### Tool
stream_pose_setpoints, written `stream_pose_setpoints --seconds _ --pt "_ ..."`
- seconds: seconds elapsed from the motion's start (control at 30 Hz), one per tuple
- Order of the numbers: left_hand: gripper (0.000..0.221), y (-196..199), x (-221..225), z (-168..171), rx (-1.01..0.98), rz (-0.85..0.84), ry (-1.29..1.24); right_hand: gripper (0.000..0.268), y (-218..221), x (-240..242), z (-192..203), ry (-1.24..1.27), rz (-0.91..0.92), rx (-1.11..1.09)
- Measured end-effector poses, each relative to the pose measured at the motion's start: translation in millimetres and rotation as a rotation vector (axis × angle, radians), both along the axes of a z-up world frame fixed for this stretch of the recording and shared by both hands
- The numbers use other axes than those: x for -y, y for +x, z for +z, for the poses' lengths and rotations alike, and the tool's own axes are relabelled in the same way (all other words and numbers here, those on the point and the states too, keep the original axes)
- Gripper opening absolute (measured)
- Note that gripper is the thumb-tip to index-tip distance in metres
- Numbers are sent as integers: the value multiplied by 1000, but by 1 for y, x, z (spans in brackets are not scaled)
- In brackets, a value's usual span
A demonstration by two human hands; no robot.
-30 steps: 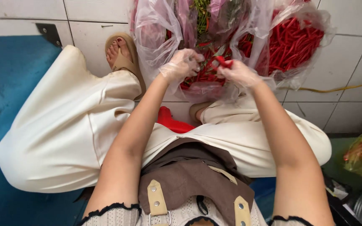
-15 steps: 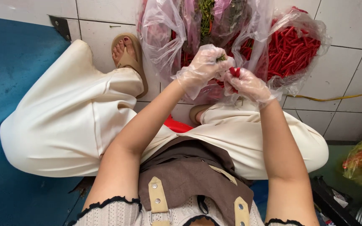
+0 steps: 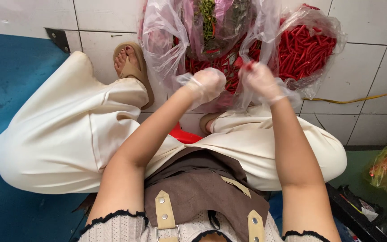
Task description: Trimming the stems off red chilies using a small tool and sorting them into bags while sitting on the floor
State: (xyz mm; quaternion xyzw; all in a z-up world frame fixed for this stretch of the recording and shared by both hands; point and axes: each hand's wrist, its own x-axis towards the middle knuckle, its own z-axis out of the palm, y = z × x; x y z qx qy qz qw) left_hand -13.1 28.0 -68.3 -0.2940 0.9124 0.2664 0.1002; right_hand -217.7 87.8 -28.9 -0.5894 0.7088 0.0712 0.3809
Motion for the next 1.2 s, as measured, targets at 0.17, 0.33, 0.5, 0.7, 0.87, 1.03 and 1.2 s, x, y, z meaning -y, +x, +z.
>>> stream_pose_setpoints --seconds 0.17,0.33,0.5,0.7,0.87,1.03,1.2 --pt "18 33 32 71 -641 759 1358 21 -6 18 34 -165 -1186 1513" --pt "25 18 13 55 -690 647 1571 16 -12 9 6 -160 -1390 1749" --pt "12 0 6 101 -483 661 1342 19 -18 6 -15 -116 -1414 1802" --pt "9 -1 14 85 -637 849 1171 24 -13 7 -12 -60 -1366 1631" --pt "24 -1 21 73 -418 503 418 27 25 16 11 -63 -1247 1310" --pt "15 0 17 102 -511 481 283 26 30 12 10 -90 -1272 1325" --pt "6 -9 5 105 -980 789 694 18 8 5 -15 48 -1648 1592"
